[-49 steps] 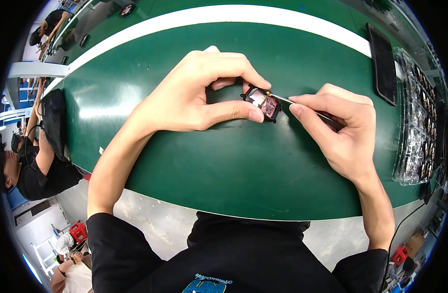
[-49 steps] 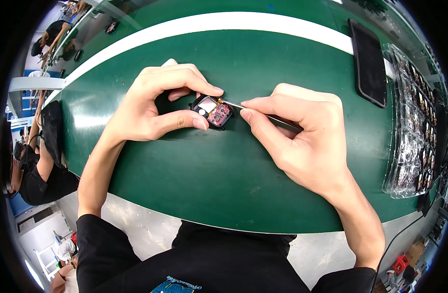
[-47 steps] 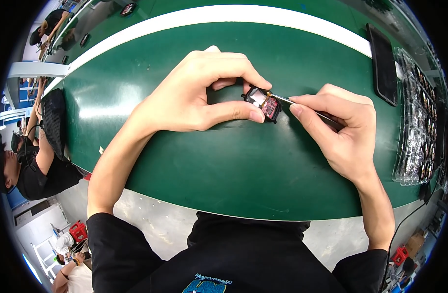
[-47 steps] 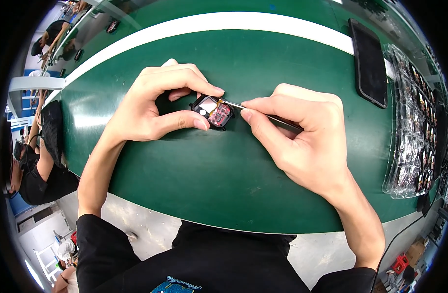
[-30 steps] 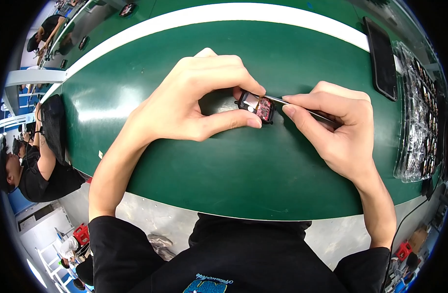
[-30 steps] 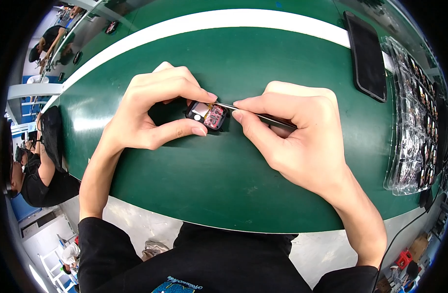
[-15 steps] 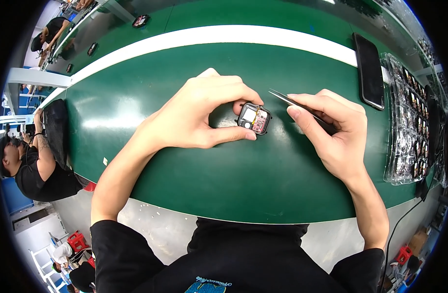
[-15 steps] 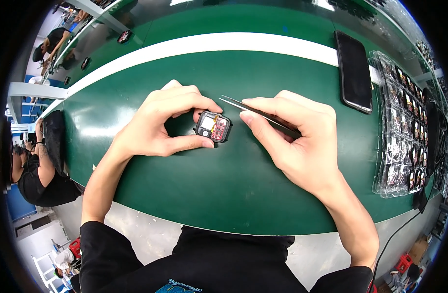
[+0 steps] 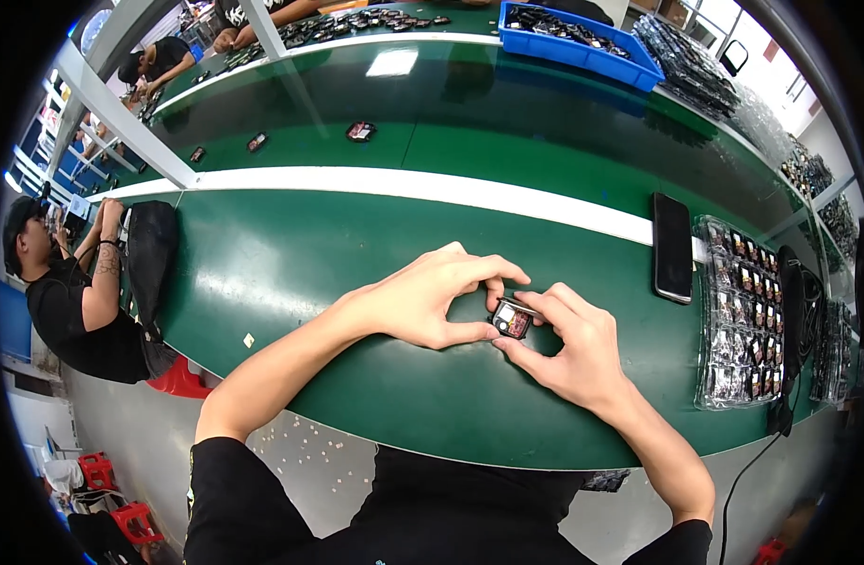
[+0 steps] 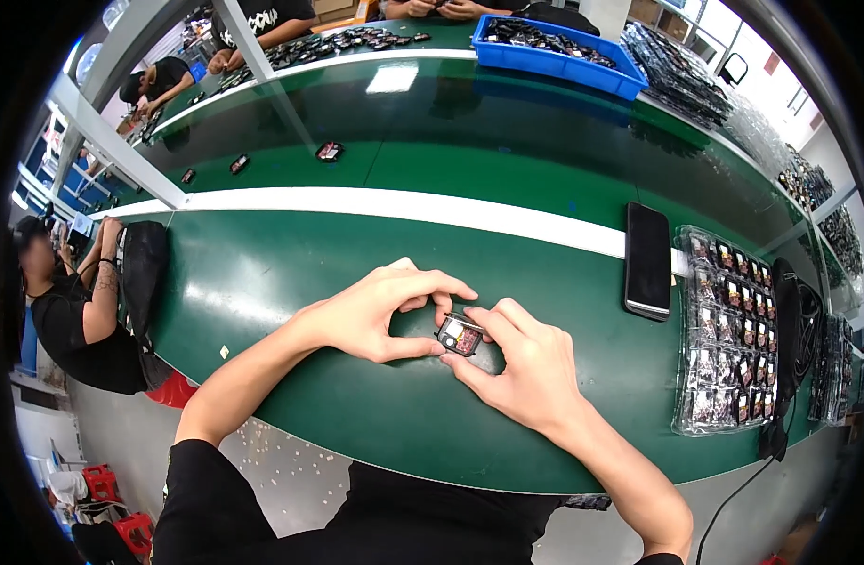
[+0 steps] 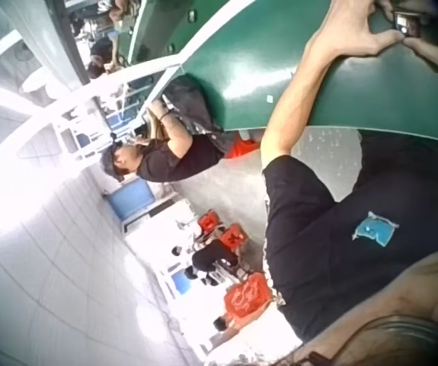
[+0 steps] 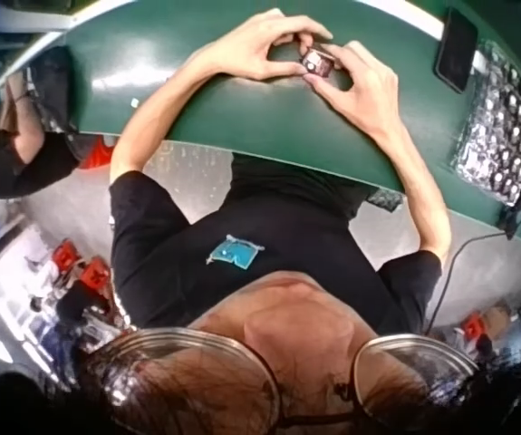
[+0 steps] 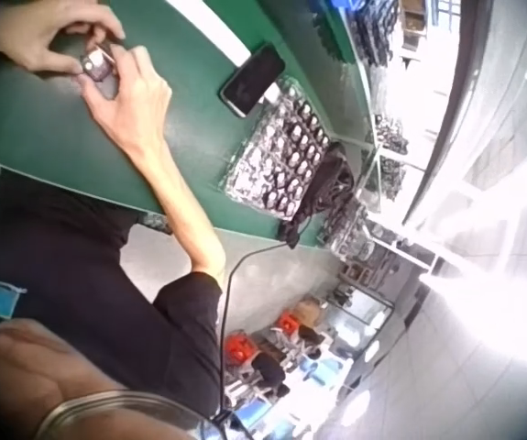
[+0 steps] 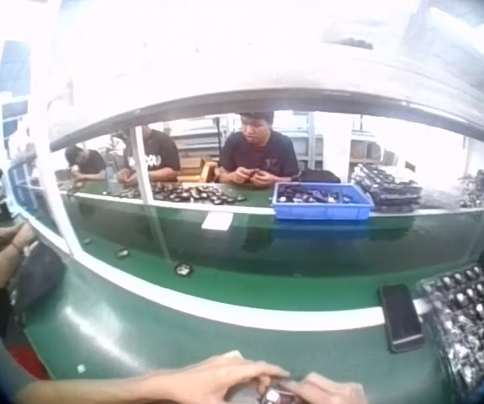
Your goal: Manually assemble components into an electronic housing using tweezers and pick-and-place movements.
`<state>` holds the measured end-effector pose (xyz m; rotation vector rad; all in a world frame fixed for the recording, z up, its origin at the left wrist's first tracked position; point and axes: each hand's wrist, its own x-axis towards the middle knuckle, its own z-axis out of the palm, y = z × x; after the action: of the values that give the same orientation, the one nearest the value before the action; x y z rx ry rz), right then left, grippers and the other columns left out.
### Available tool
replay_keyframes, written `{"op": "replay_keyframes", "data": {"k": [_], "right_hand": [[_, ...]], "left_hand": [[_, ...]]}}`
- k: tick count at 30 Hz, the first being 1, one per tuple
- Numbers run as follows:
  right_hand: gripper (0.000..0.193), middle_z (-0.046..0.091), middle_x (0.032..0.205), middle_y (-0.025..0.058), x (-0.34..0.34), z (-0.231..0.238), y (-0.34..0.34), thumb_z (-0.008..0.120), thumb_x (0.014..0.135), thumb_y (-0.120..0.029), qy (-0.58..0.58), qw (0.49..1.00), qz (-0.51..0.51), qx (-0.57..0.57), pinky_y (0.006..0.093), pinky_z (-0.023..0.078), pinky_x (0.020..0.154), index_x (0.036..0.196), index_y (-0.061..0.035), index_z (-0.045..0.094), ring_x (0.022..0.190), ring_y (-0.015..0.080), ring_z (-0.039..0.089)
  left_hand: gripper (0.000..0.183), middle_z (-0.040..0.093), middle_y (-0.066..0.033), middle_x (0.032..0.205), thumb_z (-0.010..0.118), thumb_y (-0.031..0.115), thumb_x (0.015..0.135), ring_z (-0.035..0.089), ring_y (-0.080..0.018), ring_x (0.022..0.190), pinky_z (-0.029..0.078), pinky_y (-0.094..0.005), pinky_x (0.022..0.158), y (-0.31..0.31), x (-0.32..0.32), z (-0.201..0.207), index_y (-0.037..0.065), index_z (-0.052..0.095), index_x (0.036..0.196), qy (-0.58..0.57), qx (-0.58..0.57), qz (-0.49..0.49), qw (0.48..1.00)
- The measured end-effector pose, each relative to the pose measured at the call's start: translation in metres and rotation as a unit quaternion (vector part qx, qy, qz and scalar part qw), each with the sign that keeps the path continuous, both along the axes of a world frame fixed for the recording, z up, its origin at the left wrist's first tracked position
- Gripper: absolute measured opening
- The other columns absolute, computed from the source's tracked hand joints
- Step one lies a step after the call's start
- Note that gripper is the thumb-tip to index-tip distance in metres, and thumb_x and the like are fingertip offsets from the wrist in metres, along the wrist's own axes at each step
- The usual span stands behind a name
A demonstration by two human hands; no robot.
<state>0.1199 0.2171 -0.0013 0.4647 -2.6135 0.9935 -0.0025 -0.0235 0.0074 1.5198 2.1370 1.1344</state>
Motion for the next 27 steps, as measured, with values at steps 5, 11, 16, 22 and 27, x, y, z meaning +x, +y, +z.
{"op": "replay_keyframes", "data": {"k": [5, 11, 16, 22, 27], "right_hand": [[0.044, 0.073, 0.097, 0.0091, 0.006, -0.002, 0.009, 0.093, 0.088, -0.023, -0.014, 1.0, -0.006, -0.005, 0.0388, 0.063, 0.07, 0.123, -0.0015, 0.079, 0.081, 0.0256, 0.079], [0.044, 0.073, 0.1, 0.0085, 0.035, 0.029, 0.05, 0.093, 0.09, -0.023, 0.033, 0.997, -0.072, 0.008, 0.0407, 0.061, 0.068, 0.125, -0.0029, 0.077, 0.079, 0.0289, 0.076], [0.037, 0.073, 0.092, 0.0077, 0.064, 0.062, 0.122, 0.091, 0.087, -0.027, 0.065, 0.973, -0.217, 0.034, 0.0429, 0.059, 0.071, 0.114, -0.004, 0.08, 0.08, 0.0289, 0.075], [0.044, 0.07, 0.084, 0.0092, 0.09, 0.063, 0.223, 0.095, 0.083, -0.041, 0.046, 0.891, -0.433, 0.125, 0.0463, 0.056, 0.073, 0.103, -0.0029, 0.083, 0.08, 0.0304, 0.072], [0.051, 0.076, 0.095, 0.0154, 0.097, 0.053, 0.247, 0.092, 0.084, -0.051, 0.014, 0.851, -0.484, 0.204, 0.0508, 0.062, 0.085, 0.094, -0.0018, 0.083, 0.096, 0.0354, 0.076]], "left_hand": [[0.065, 0.075, -0.0006, 0.105, 0.093, 0.014, 0.079, 0.052, -0.0155, 0.078, 0.046, -0.0337, 0.081, 0.003, -0.005, -0.001, 0.011, 0.075, 0.141, -0.021, 0.006, 0.007, 1.0], [0.041, 0.073, -0.0078, 0.113, 0.086, 0.006, 0.084, 0.064, -0.0189, 0.094, 0.053, -0.0345, 0.09, -0.008, -0.032, 0.006, 0.003, 0.077, 0.124, 0.049, 0.054, 0.138, 0.988], [0.047, 0.067, -0.0163, 0.143, 0.084, 0.024, 0.096, 0.064, -0.0376, 0.134, 0.05, -0.0469, 0.112, -0.038, -0.111, -0.007, 0.005, 0.071, 0.137, 0.295, -0.043, 0.341, 0.892], [0.059, 0.069, -0.0137, 0.144, 0.078, 0.042, 0.104, 0.065, -0.0355, 0.134, 0.053, -0.0509, 0.11, -0.054, -0.17, -0.024, 0.007, 0.064, 0.15, 0.247, -0.134, 0.447, 0.849], [0.036, 0.072, -0.0134, 0.126, 0.071, 0.02, 0.11, 0.069, -0.0354, 0.121, 0.055, -0.0481, 0.104, -0.05, -0.181, -0.035, 0.007, 0.065, 0.143, 0.263, -0.066, 0.418, 0.867]]}}
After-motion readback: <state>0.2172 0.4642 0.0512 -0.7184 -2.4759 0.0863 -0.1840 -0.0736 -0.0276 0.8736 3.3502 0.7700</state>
